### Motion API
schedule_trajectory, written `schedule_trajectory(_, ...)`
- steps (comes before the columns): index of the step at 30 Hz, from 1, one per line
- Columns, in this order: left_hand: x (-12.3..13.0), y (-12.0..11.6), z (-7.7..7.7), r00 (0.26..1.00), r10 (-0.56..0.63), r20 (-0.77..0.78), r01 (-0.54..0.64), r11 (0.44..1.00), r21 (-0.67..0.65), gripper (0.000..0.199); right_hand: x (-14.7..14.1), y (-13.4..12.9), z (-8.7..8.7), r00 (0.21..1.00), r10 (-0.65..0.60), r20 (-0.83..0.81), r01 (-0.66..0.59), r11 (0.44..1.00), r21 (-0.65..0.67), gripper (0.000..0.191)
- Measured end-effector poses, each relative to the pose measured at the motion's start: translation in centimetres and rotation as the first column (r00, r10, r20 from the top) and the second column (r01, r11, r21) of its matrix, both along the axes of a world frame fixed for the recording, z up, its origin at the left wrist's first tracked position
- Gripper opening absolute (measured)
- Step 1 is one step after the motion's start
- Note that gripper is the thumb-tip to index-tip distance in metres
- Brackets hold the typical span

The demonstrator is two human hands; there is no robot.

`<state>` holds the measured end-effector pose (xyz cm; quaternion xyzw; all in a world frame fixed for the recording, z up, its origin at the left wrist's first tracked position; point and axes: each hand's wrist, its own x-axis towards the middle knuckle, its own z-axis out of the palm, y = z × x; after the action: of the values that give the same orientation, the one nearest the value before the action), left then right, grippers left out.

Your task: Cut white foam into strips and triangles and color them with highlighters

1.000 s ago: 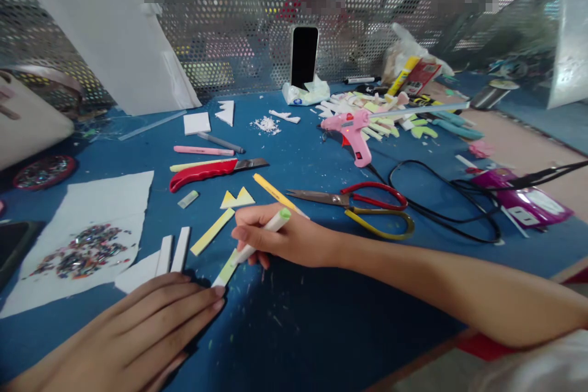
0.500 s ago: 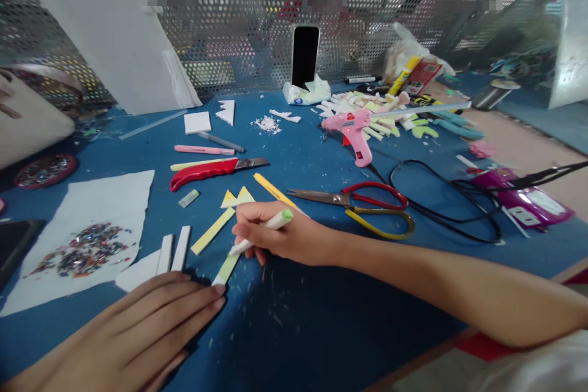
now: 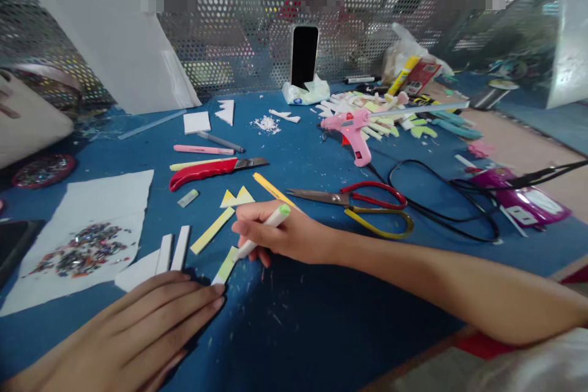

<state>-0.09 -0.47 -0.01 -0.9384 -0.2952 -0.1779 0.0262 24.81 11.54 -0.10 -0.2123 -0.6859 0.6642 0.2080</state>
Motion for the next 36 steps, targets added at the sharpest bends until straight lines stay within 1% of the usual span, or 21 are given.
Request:
schedule_trajectory(2,0.0,-0.1,-0.3,1.0,-0.001,-0.001,0.001,1.0,-0.009,0.035,0.0,0.0,-0.1,1.0,0.007,0.009,-0.007,1.0,0.006,0.053)
schedule_trajectory(5,-0.1,-0.2,-0.4,1.0,-0.014,-0.012,0.014,1.0,-0.007,0.036,0.0,0.1,-0.1,1.0,-0.02,-0.001,0.02,1.0,0.02,0.049)
schedule_trajectory(9,-0.2,0.1,0.2,1.0,-0.013,-0.012,0.013,1.0,0.007,0.037,-0.1,0.1,0.0,1.0,-0.005,0.02,0.005,1.0,-0.008,0.049)
schedule_trajectory(12,-0.1,0.4,0.7,0.999,-0.031,-0.023,0.032,0.999,0.033,0.039,-0.1,0.1,0.2,0.999,-0.04,0.005,0.04,0.999,-0.015,0.045)
schedule_trajectory(14,0.0,0.5,0.8,0.999,-0.035,-0.019,0.035,0.999,0.041,0.04,-0.1,0.1,0.2,0.999,-0.036,0.003,0.036,0.999,-0.015,0.045)
schedule_trajectory(16,0.0,0.5,0.8,0.999,-0.039,-0.024,0.04,0.999,0.034,0.04,0.0,0.1,0.1,1.0,-0.016,0.013,0.017,1.0,-0.023,0.048)
schedule_trajectory(20,0.1,0.3,0.6,0.999,-0.033,-0.026,0.034,0.999,0.025,0.04,-0.1,0.1,0.0,0.999,-0.047,-0.002,0.047,0.999,-0.025,0.045)
schedule_trajectory(23,0.1,0.1,0.3,0.999,-0.028,-0.017,0.029,0.999,0.023,0.04,-0.2,0.0,0.0,0.999,-0.035,0.017,0.035,0.999,-0.027,0.047)
schedule_trajectory(27,-0.1,-0.1,0.0,1.0,-0.021,-0.015,0.021,1.0,-0.004,0.04,-0.1,0.0,0.1,0.997,-0.079,0.023,0.079,0.997,-0.014,0.046)
schedule_trajectory(30,-0.2,-0.1,0.0,1.0,-0.016,-0.017,0.016,1.0,0.005,0.04,-0.1,0.0,0.1,0.998,-0.055,0.027,0.056,0.998,-0.028,0.048)
schedule_trajectory(34,-0.1,0.0,0.2,1.0,-0.021,-0.016,0.021,1.0,0.005,0.042,0.0,0.0,0.0,0.996,-0.087,0.02,0.087,0.996,-0.007,0.045)
schedule_trajectory(36,0.0,0.0,0.3,1.0,-0.012,-0.011,0.012,1.0,0.0,0.042,0.0,0.0,0.0,0.997,-0.07,0.036,0.07,0.998,-0.002,0.046)
